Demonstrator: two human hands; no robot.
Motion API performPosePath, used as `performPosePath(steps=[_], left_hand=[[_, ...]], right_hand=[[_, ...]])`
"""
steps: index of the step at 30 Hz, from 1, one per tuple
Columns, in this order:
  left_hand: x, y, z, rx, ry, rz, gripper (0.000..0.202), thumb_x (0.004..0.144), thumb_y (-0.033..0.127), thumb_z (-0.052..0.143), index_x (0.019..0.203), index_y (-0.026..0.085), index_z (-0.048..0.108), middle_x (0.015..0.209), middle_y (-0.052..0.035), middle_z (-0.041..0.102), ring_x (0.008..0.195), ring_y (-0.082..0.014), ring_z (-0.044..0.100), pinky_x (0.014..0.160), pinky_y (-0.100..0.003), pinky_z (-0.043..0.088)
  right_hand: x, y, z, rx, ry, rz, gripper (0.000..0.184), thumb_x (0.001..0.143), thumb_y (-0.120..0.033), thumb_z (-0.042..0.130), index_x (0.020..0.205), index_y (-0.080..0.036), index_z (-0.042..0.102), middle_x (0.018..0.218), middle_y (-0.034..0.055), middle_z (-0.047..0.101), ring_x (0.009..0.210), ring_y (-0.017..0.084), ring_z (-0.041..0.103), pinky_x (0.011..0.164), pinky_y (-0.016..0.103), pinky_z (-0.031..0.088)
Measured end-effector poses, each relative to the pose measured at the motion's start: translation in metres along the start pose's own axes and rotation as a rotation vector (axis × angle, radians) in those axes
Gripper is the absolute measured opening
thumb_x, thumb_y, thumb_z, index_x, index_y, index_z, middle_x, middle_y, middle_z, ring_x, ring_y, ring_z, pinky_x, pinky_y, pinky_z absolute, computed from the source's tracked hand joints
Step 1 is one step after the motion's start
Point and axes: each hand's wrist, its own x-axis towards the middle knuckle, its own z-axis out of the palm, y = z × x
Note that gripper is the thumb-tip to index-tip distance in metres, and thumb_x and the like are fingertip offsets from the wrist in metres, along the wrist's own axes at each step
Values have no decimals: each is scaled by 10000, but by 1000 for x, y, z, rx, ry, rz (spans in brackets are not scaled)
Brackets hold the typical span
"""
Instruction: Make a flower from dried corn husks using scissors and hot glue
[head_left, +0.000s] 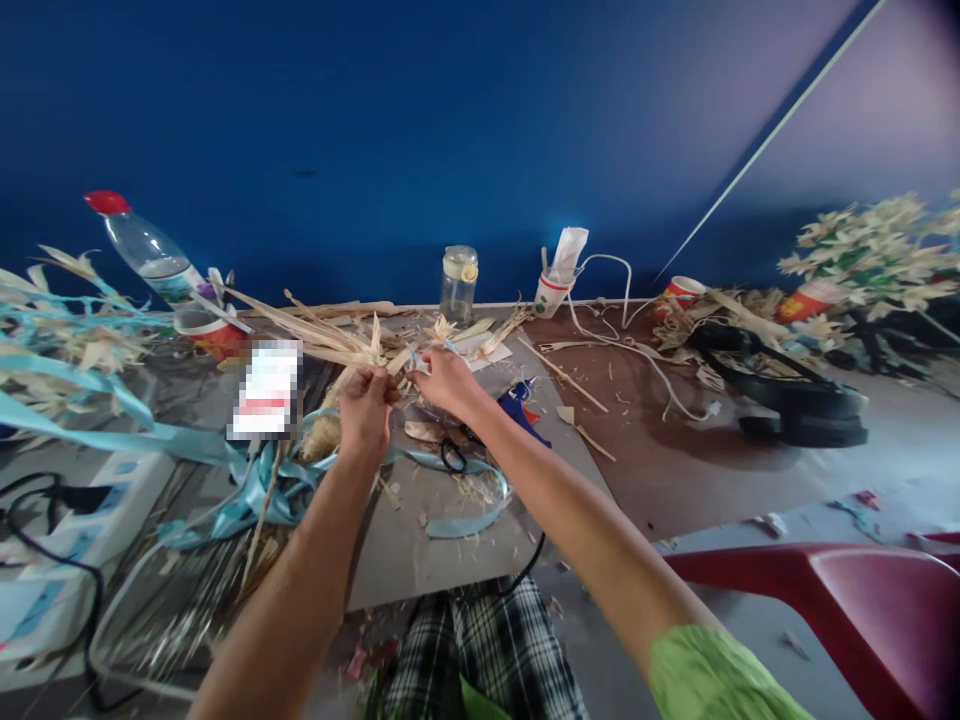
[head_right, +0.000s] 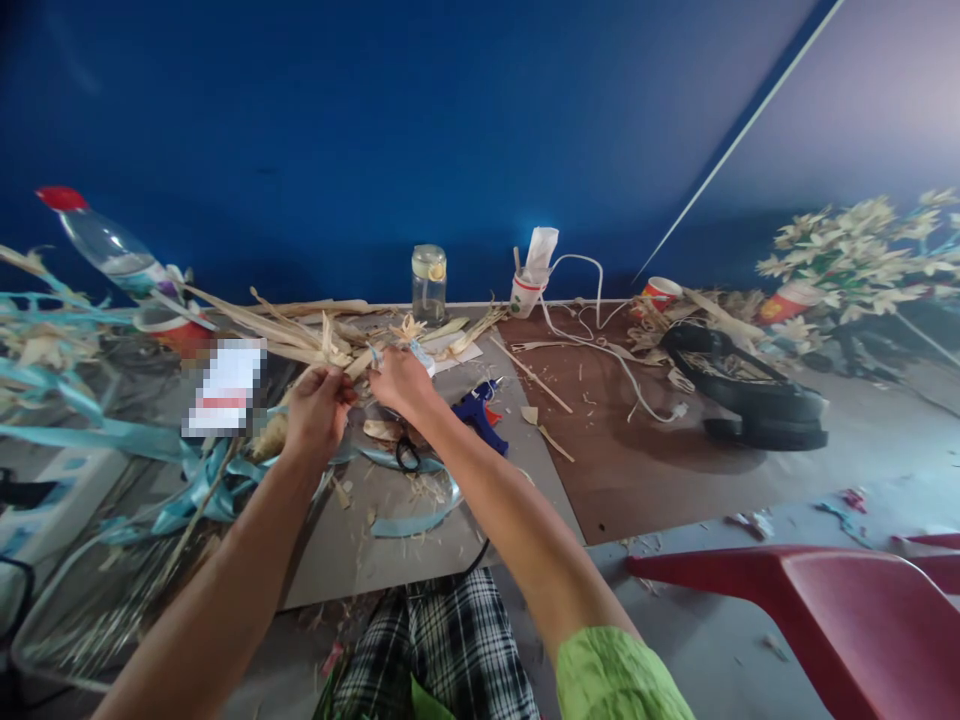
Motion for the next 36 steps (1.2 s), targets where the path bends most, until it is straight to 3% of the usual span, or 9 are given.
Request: performPosePath(steps=[8, 14, 16, 19, 22, 25, 29, 32, 36], left_hand=[[1, -3, -3, 44, 6, 40, 247, 658, 329, 706, 704, 174, 519, 586, 43, 543, 474, -55, 468, 512, -195, 370], [3, -5, -5, 62, 25, 52, 205, 665, 302, 681, 694, 176, 522, 568, 42, 541, 477, -61, 472, 510, -194, 368], [1, -4, -3, 61, 15, 54, 188, 665, 289, 671, 677, 175, 522, 560, 41, 539, 473, -60, 465, 508, -192, 367], [-2, -1, -1, 67, 10, 42, 189, 671, 287, 665, 664, 176, 513, 562, 41, 539, 470, -57, 465, 508, -189, 370], [-4, 1, 1, 78, 32, 29, 197, 681, 300, 665, 676, 177, 510, 574, 40, 546, 475, -58, 476, 509, -190, 378], [-4, 0, 0, 87, 36, 32, 201, 688, 309, 665, 681, 173, 518, 574, 39, 549, 478, -58, 481, 512, -187, 387], [-4, -3, -1, 78, 8, 42, 224, 688, 331, 678, 683, 168, 524, 583, 35, 554, 484, -56, 485, 512, -183, 393], [-4, -3, -1, 68, -10, 44, 244, 675, 340, 695, 671, 168, 523, 576, 35, 548, 486, -55, 483, 515, -183, 397], [-6, -2, 1, 72, -12, 36, 239, 673, 330, 696, 664, 167, 522, 570, 35, 541, 484, -55, 474, 511, -183, 393]], right_hand=[[14, -8, -8, -14, 67, -15, 437, 820, -428, 560, 1147, -139, 587, 1182, 167, 592, 987, 256, 618, 863, 352, 484], [31, -15, -5, -54, 3, -69, 168, 829, -231, 521, 784, -150, 661, 885, 123, 687, 912, 230, 629, 777, 293, 481], [32, -11, -16, 69, 50, -51, 231, 849, -269, 504, 682, -168, 626, 729, 70, 672, 774, 189, 633, 693, 264, 473], [33, -2, -42, 424, 97, -49, 251, 878, -354, 491, 735, -179, 600, 554, -5, 588, 550, 120, 576, 548, 211, 430], [35, 7, -73, 786, 215, -62, 278, 915, -427, 443, 835, -188, 560, 642, -10, 618, 462, 64, 500, 482, 184, 394], [36, 20, -100, 875, 288, -38, 285, 919, -450, 443, 874, -191, 554, 699, -1, 635, 438, 46, 439, 473, 185, 383], [34, 41, -120, 686, 242, -70, 184, 904, -277, 475, 963, -153, 598, 756, 15, 655, 507, 68, 493, 542, 208, 422], [30, 49, -118, 268, 184, -165, 246, 862, -150, 473, 1059, -149, 620, 863, 40, 680, 734, 142, 601, 730, 280, 460], [21, 42, -101, -299, 84, -262, 472, 819, -48, 473, 1274, -163, 527, 965, 104, 693, 967, 244, 599, 927, 406, 358]])
